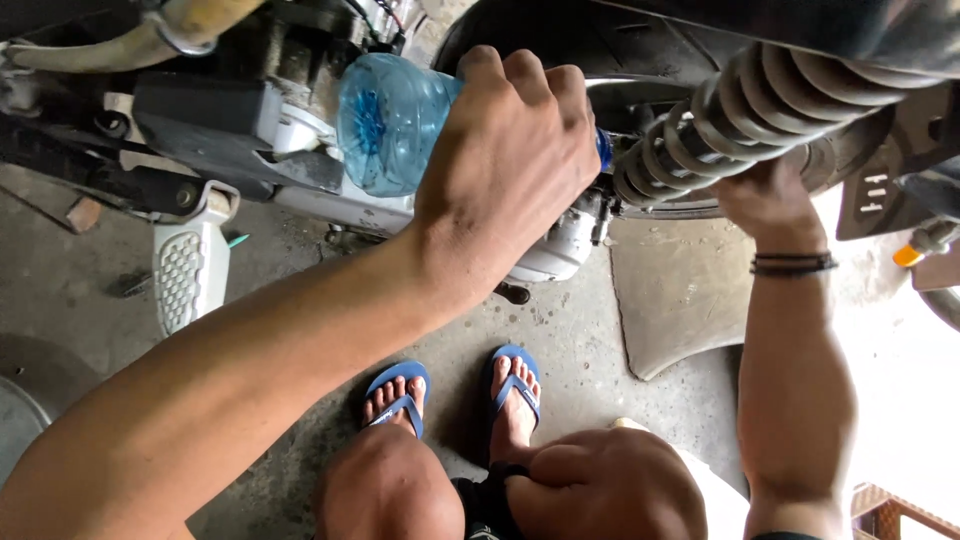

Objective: The person pours water from a plastic bottle onto the rear wheel and engine area of a motorcycle while scrubbing the components with a brush. The person repeatedly wets the parts and scrubs them to remove dirt.

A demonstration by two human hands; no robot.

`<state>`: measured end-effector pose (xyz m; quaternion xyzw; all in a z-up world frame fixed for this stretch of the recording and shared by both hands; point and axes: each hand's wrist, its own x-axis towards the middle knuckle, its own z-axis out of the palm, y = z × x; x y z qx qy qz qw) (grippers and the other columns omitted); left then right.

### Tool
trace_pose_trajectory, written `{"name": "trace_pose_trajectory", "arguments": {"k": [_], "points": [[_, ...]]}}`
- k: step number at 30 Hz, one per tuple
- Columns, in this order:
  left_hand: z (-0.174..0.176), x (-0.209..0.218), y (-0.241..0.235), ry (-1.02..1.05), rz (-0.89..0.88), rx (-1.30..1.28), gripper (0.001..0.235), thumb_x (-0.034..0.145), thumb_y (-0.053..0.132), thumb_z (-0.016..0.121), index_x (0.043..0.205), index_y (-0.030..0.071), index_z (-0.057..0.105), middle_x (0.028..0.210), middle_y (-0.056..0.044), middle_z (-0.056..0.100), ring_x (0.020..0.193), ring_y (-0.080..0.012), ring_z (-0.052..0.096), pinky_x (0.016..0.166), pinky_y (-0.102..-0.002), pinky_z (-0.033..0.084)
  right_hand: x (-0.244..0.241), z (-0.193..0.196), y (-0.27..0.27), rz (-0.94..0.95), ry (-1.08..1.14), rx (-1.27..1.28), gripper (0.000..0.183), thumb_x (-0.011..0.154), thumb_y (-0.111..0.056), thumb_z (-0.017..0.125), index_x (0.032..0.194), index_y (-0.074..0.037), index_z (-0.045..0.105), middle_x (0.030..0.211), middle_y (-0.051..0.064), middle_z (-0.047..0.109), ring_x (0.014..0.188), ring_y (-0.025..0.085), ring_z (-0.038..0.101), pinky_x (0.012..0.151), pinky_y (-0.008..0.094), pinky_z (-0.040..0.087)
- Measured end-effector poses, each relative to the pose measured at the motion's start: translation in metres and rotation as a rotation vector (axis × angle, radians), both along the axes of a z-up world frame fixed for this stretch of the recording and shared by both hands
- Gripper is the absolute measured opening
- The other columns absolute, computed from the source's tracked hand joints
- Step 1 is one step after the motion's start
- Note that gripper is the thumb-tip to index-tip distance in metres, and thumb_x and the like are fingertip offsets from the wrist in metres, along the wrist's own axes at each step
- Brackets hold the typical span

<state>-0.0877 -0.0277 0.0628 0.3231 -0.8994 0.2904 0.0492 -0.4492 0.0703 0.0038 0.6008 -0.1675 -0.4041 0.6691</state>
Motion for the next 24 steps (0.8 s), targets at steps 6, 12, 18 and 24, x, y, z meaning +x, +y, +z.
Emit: {"name": "trace_pose_trajectory", "arguments": {"k": [6, 12, 18, 24], "points": [[0.003, -0.018, 0.000, -0.032, 0.024, -0.006, 0.037, 0.103, 0.031, 0.067, 0.070, 0.014, 0.061, 0.053, 0.008, 0.046, 0.049, -0.0075, 0.047, 0.057, -0.028, 0.050, -0.002, 0.014, 0.003, -0.986, -2.270, 0.600, 0.013, 0.104, -0.019, 0.069, 0.101, -0.010, 0.079, 0.111, 0.004, 0.076, 0.115, 0.018, 0.068, 0.118, 0.032, 0.045], [0.012, -0.023, -0.002, -0.079, -0.017, 0.057, 0.015, 0.091, 0.016, 0.071, 0.080, 0.006, 0.076, 0.066, -0.006, 0.064, 0.062, -0.0219, 0.063, 0.060, -0.034, 0.049, -0.013, 0.004, 0.007, -0.884, -2.296, 0.651, 0.012, 0.102, -0.017, 0.071, 0.108, -0.007, 0.075, 0.118, 0.007, 0.073, 0.122, 0.020, 0.065, 0.120, 0.033, 0.043], [0.018, -0.019, -0.003, -0.068, -0.058, 0.080, 0.020, 0.093, 0.023, 0.066, 0.086, 0.010, 0.078, 0.073, -0.007, 0.070, 0.066, -0.0231, 0.065, 0.068, -0.041, 0.048, -0.017, -0.003, 0.016, -0.772, -2.323, 0.691, 0.021, 0.099, -0.015, 0.072, 0.116, -0.003, 0.070, 0.126, 0.011, 0.069, 0.129, 0.022, 0.061, 0.123, 0.035, 0.041], [0.018, -0.010, -0.006, -0.067, -0.044, 0.069, 0.032, 0.093, 0.031, 0.064, 0.090, 0.003, 0.079, 0.079, -0.011, 0.070, 0.071, -0.0257, 0.066, 0.068, -0.041, 0.050, -0.014, -0.007, 0.008, -0.645, -2.338, 0.746, 0.032, 0.096, -0.012, 0.074, 0.124, 0.000, 0.065, 0.135, 0.014, 0.065, 0.136, 0.025, 0.057, 0.126, 0.036, 0.039]]}}
